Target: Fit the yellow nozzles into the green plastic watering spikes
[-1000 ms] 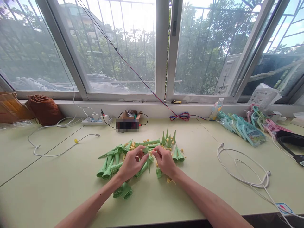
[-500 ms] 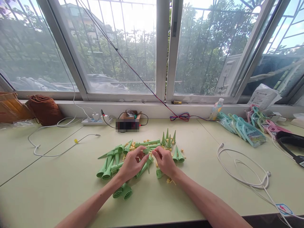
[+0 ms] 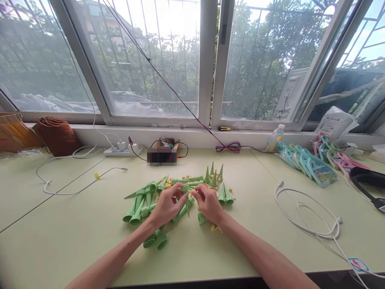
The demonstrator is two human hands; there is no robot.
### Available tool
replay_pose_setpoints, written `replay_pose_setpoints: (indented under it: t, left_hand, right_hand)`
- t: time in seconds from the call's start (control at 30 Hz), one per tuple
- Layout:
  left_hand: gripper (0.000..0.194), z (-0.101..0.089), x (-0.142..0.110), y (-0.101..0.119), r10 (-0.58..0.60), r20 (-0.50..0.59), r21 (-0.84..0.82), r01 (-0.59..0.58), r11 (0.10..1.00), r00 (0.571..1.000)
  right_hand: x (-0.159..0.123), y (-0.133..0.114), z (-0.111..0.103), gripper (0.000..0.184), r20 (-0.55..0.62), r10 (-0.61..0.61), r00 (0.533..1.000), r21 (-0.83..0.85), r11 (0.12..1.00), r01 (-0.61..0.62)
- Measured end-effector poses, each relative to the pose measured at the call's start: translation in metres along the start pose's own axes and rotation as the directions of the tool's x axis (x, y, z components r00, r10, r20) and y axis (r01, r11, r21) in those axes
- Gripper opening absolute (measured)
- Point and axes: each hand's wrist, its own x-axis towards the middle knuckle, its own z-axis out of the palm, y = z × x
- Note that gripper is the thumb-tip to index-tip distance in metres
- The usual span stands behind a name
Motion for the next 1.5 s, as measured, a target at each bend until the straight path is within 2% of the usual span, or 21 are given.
replay_pose_setpoints:
  t: [0.77,1.0,1.5]
  left_hand:
    - [0.015,-0.001,-0.001,0.001,-0.01,0.038,-0.013,0.01,1.0,0.999]
    - [0.016,0.0,0.0,0.0,-0.039,0.04,-0.036,0.041,0.999,0.998]
    - [0.016,0.0,0.0,-0.003,-0.007,0.071,0.009,0.006,1.0,0.997]
  right_hand:
    - [0.002,-0.001,-0.001,0.034,0.007,-0.031,1.0,-0.044,0.999,0.031]
    - [0.002,-0.009,-0.003,0.02,-0.027,-0.044,0.999,-0.027,0.999,0.043]
    - [0.003,-0.01,-0.001,0.012,-0.051,-0.085,0.995,-0.026,0.996,0.084]
